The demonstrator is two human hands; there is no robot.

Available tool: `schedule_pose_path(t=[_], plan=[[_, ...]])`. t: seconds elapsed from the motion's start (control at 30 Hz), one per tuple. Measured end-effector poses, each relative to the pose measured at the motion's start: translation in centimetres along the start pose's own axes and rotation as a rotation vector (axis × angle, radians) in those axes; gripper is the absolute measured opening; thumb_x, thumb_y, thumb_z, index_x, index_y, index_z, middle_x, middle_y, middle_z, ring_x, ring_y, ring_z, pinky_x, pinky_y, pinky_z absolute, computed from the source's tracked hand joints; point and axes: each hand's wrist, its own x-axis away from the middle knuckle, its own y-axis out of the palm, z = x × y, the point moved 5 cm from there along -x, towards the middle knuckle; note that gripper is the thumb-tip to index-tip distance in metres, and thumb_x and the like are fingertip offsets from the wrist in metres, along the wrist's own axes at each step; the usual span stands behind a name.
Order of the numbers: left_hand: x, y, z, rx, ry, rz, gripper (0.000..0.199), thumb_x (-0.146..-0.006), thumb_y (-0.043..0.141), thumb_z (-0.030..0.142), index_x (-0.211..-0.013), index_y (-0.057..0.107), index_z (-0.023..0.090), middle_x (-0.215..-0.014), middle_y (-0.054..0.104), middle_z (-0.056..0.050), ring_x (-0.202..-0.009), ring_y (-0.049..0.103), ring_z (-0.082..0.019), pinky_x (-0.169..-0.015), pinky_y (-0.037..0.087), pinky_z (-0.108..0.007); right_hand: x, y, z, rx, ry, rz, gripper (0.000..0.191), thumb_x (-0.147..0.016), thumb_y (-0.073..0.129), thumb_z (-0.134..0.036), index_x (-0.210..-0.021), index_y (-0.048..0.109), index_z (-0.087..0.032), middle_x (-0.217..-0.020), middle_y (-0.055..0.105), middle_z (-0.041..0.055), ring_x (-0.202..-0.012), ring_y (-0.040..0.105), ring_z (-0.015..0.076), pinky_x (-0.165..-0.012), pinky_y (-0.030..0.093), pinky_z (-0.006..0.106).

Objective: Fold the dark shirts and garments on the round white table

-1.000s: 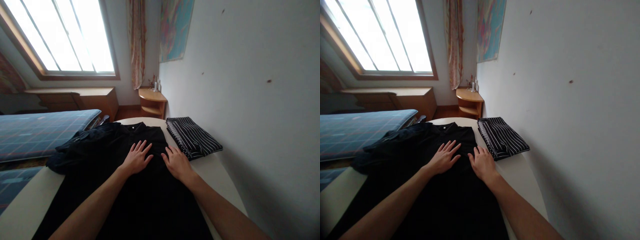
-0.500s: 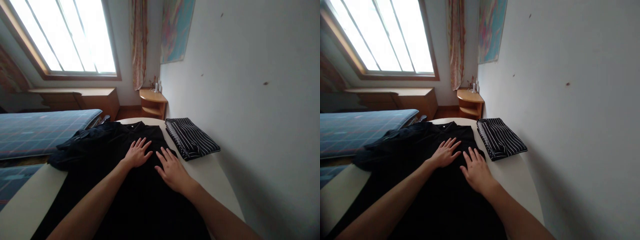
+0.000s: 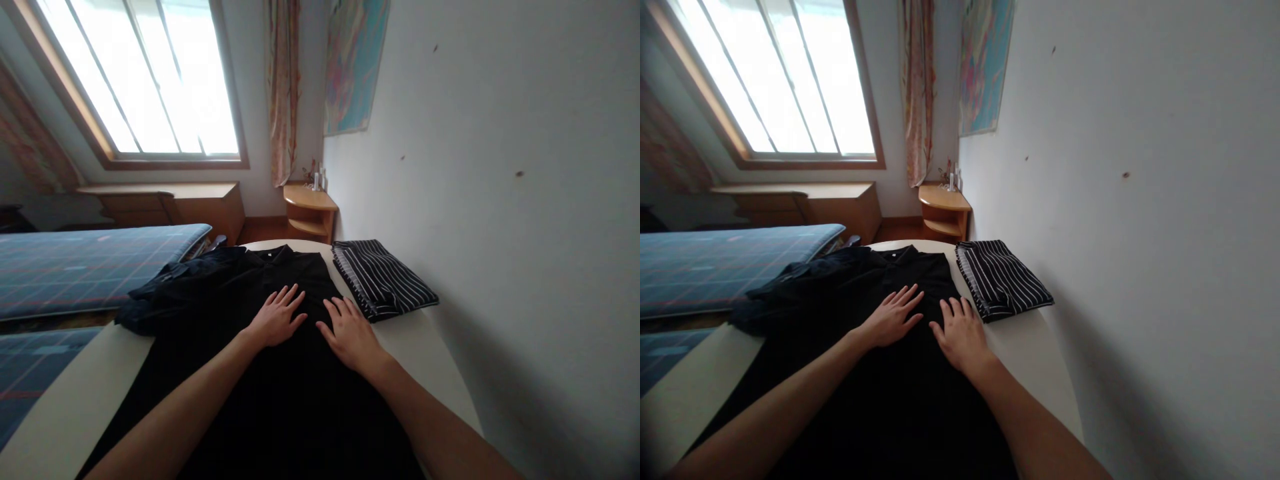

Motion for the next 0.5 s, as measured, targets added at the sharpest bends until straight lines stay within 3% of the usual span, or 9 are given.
schedule_pose_path(t=[0.13,0.37,0.5], plan=[[1.1,0.1,0.0,0.03,0.008,0.006,0.057,-0.101,0.04,0.053,-0.152,0.04,0.028,-0.163,0.027,-0.008,-0.151,0.022,-0.031,-0.12,0.024,-0.052,-0.5,0.4,1.0,0.008,0.145,0.015,0.062,-0.101,0.041,-0.051,-0.149,0.045,-0.012,-0.158,0.035,0.0192,-0.145,0.033,0.0348,-0.114,0.033,0.046],[1.1,-0.3,0.4,0.046,0.032,-0.011,0.057,-0.102,0.04,0.052,-0.153,0.039,0.028,-0.164,0.026,-0.008,-0.152,0.019,-0.028,-0.121,0.022,-0.052,-1.2,1.2,2.0,-0.1,0.143,0.036,0.058,-0.1,0.041,-0.047,-0.147,0.048,-0.013,-0.16,0.032,0.0162,-0.143,0.037,0.0303,-0.114,0.034,0.041],[1.1,-0.4,0.4,0.066,0.038,-0.037,0.057,-0.101,0.039,0.054,-0.153,0.039,0.03,-0.164,0.025,-0.007,-0.151,0.023,-0.028,-0.121,0.02,-0.052,-1.6,1.1,2.4,-0.158,0.183,0.065,0.054,-0.101,0.039,-0.047,-0.139,0.057,-0.013,-0.155,0.04,0.0159,-0.141,0.039,0.0299,-0.116,0.03,0.04]])
